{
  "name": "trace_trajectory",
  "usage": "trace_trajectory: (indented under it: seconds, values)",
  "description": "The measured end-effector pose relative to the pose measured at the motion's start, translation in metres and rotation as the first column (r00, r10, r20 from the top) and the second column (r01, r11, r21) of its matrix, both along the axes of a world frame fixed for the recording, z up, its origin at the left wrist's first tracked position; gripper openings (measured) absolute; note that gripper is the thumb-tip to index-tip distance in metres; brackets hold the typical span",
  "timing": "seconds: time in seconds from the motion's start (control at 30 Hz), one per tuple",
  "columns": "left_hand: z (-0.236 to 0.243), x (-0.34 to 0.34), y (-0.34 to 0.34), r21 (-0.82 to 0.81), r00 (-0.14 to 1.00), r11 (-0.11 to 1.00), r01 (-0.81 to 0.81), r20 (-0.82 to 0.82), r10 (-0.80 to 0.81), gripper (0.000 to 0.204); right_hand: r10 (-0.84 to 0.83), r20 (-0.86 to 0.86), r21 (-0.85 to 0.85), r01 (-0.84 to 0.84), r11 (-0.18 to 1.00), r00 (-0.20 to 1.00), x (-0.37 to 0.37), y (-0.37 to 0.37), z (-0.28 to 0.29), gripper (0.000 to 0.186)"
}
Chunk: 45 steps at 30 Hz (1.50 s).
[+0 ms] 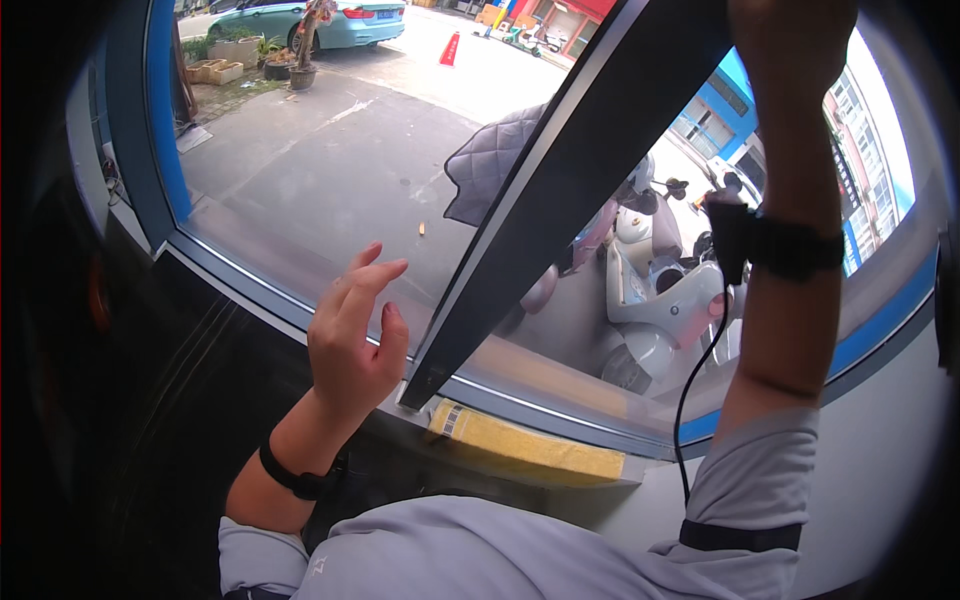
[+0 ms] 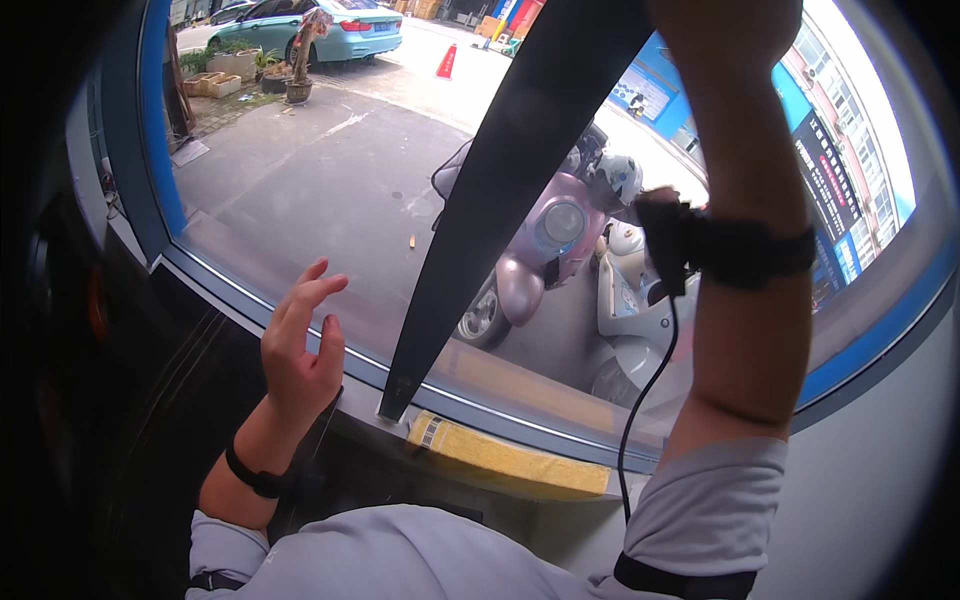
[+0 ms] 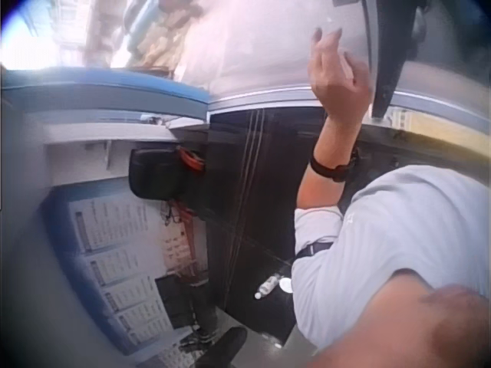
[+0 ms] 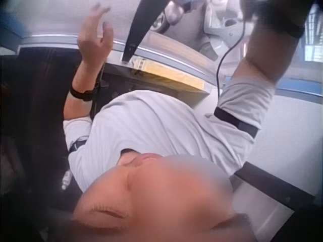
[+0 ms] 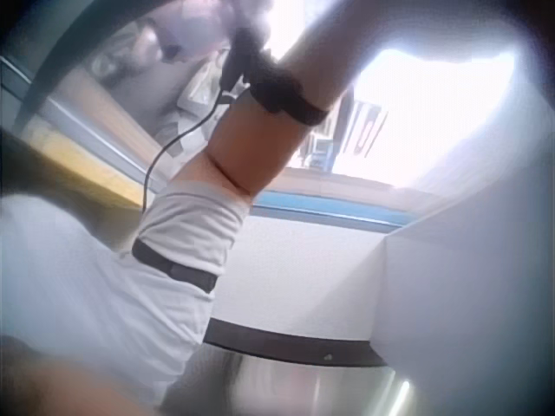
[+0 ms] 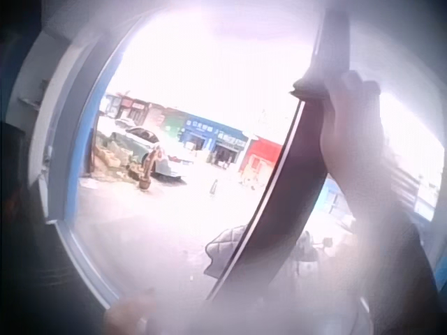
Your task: Cleaning a glass window pane and its frame using a cloth.
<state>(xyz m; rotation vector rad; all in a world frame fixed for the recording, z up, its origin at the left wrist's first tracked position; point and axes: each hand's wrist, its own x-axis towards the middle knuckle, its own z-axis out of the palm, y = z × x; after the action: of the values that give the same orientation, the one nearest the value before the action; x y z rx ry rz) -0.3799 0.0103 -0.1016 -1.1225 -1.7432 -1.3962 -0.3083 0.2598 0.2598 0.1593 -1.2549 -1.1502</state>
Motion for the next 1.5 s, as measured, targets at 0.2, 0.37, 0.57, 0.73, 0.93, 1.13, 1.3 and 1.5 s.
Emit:
trace_trajectory:
  seconds: [0.2,0.37,0.57,0.73,0.93,1.13,1.3,1.5]
  values:
    - [-0.015,0.005,-0.015,0.061,0.999,0.998,-0.033,0.042,0.03,0.031,0.066,0.319,-0.344,0.051,0.937,0.945,0.016,-0.049,-0.288,0.043]
    - [-0.029,0.036,0.024,0.032,0.999,0.999,0.04,0.017,-0.041,0.032,0.14,0.516,-0.405,0.097,0.909,0.845,0.033,-0.05,-0.404,0.041]
    - [-0.033,0.07,0.068,0.113,0.984,0.993,-0.012,0.177,-0.008,0.035,0.357,0.579,-0.605,0.093,0.791,0.733,0.046,-0.06,-0.417,0.041]
    - [-0.033,0.077,0.102,0.231,0.975,0.957,-0.178,0.176,0.139,0.036,0.584,0.67,-0.699,0.125,0.704,0.458,0.112,-0.021,-0.44,0.045]
    - [-0.043,0.037,0.148,0.474,0.982,0.864,-0.168,0.161,0.103,0.037,0.642,0.685,-0.724,0.429,0.541,0.346,0.235,0.084,-0.515,0.046]
    - [-0.059,0.039,0.159,0.24,0.878,0.845,-0.478,0.094,0.47,0.053,0.747,0.542,-0.763,0.598,0.247,0.384,0.362,0.17,-0.623,0.025]
    - [-0.053,0.035,0.167,0.312,0.778,0.747,-0.587,-0.036,0.627,0.056,0.784,0.503,-0.715,0.684,0.143,0.362,0.411,0.192,-0.673,0.016]
    - [0.059,0.029,0.161,0.236,0.834,0.814,-0.531,-0.028,0.552,0.054,0.821,0.516,-0.593,0.794,0.134,0.246,0.41,0.206,-0.678,0.015]
